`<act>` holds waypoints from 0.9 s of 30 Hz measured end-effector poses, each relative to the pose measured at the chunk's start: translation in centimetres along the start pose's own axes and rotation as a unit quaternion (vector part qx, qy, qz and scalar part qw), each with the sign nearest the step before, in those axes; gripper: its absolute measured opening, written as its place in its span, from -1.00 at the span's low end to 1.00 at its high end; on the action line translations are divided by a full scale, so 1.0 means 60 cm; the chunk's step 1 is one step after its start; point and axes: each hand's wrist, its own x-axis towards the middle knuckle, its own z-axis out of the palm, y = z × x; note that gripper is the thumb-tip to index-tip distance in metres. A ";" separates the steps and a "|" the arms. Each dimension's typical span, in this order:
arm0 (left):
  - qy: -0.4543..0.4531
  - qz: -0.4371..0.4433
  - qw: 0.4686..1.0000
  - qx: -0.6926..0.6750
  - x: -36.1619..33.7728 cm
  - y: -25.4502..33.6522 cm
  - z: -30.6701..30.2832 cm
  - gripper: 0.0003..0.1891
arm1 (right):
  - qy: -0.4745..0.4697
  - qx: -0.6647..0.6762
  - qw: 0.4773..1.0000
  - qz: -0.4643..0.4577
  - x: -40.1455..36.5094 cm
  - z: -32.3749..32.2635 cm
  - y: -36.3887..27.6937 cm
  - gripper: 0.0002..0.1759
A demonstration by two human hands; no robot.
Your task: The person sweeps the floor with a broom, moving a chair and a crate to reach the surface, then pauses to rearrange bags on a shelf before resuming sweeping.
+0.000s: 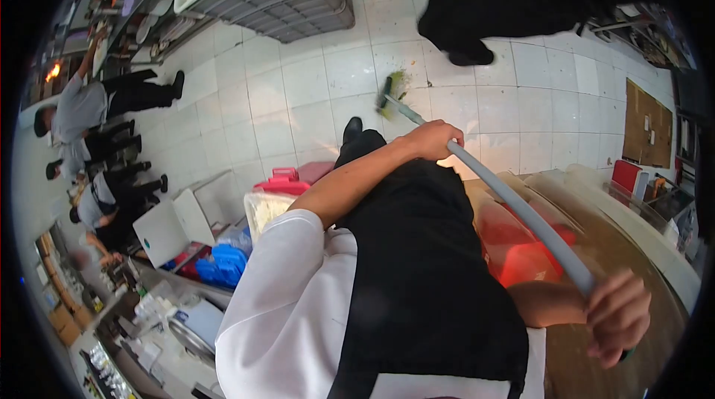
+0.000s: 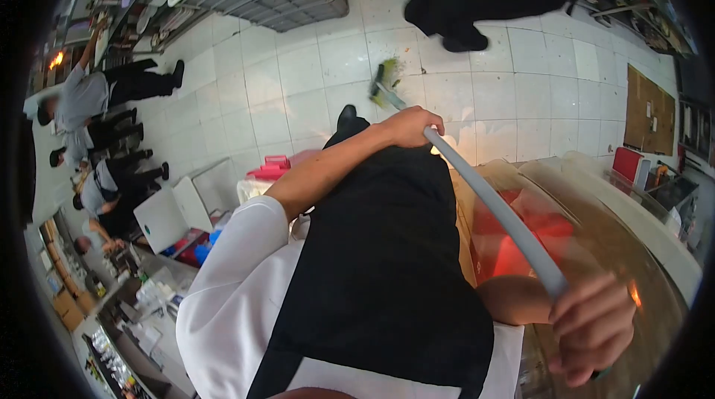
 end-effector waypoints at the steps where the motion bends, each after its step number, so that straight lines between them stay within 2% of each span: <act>1: 0.024 0.004 0.999 -0.023 -0.019 0.002 0.008 -0.77 | -0.031 0.032 0.998 -0.042 -0.005 -0.012 -0.007 -0.64; 2: 0.046 0.010 0.998 -0.047 -0.041 0.003 0.016 -0.77 | -0.061 0.061 0.993 -0.082 -0.012 -0.026 -0.012 -0.63; 3: 0.085 -0.047 0.994 -0.046 -0.073 0.020 0.005 -0.77 | -0.041 0.066 0.992 -0.103 -0.035 -0.044 0.003 -0.63; 4: 0.124 -0.103 0.986 -0.045 -0.107 0.035 -0.009 -0.78 | -0.041 0.031 0.998 -0.036 -0.052 -0.065 0.029 -0.64; 6: 0.346 -0.126 0.929 0.044 -0.142 -0.048 0.043 -0.81 | 0.014 0.017 0.996 0.086 -0.074 -0.052 0.114 -0.72; 8: 0.405 -0.170 0.891 0.115 -0.175 -0.188 0.093 -0.81 | 0.091 0.024 0.972 0.215 -0.099 -0.013 0.190 -0.77; 9: 0.412 -0.172 0.887 0.114 -0.183 -0.227 0.113 -0.81 | 0.082 0.044 0.971 0.219 -0.117 0.013 0.224 -0.80; 11: 0.248 -0.254 0.929 0.104 -0.193 -0.271 0.123 -0.85 | 0.027 0.048 0.971 0.233 -0.111 0.043 0.237 -0.84; 12: 0.240 -0.214 0.941 0.109 -0.176 -0.277 0.137 -0.85 | -0.016 0.031 0.968 0.247 -0.096 0.056 0.203 -0.84; 13: 0.227 -0.175 0.951 0.111 -0.144 -0.259 0.156 -0.86 | -0.061 -0.015 0.969 0.239 -0.068 0.058 0.168 -0.80; 14: 0.194 -0.159 0.962 0.105 -0.104 -0.201 0.155 -0.86 | -0.034 -0.029 0.978 0.202 -0.054 0.061 0.140 -0.80; 15: 0.244 -0.089 0.962 0.088 -0.064 -0.162 0.166 -0.85 | -0.004 -0.046 0.985 0.167 -0.046 0.061 0.114 -0.81; 16: 0.180 -0.098 0.977 0.050 -0.017 -0.111 0.162 -0.82 | -0.032 -0.048 0.986 0.158 -0.043 0.043 0.085 -0.81; 17: 0.164 -0.023 0.986 0.023 0.035 -0.116 0.189 -0.85 | -0.065 -0.051 0.986 0.146 -0.040 0.019 0.061 -0.81; 18: 0.166 -0.024 0.985 0.027 0.054 -0.065 0.183 -0.88 | -0.077 -0.051 0.984 0.152 -0.032 0.010 0.044 -0.80; 19: 0.132 -0.030 0.990 0.030 0.072 -0.032 0.178 -0.88 | -0.088 -0.049 0.982 0.159 -0.027 0.005 0.026 -0.78; 21: 0.165 -0.013 0.986 0.033 0.045 0.031 0.145 -0.88 | -0.077 -0.031 0.993 0.089 -0.037 -0.008 -0.022 -0.74; 23: 0.178 0.007 0.983 0.039 -0.005 0.083 0.132 -0.87 | -0.049 0.029 0.998 -0.036 -0.052 -0.004 -0.070 -0.63; 24: 0.186 -0.008 0.982 0.026 -0.047 0.095 0.121 -0.88 | -0.043 0.021 0.998 -0.039 -0.051 0.013 -0.069 -0.63; 25: 0.196 -0.022 0.980 0.016 -0.082 0.091 0.103 -0.88 | -0.055 0.069 0.995 -0.050 -0.045 0.033 -0.059 -0.68; 26: 0.264 -0.029 0.964 -0.013 -0.110 0.056 0.102 -0.89 | -0.070 0.119 0.989 -0.060 -0.036 0.042 -0.046 -0.71; 27: 0.300 -0.051 0.951 -0.051 -0.129 0.003 0.088 -0.88 | -0.050 0.093 0.994 -0.040 -0.037 0.052 -0.014 -0.75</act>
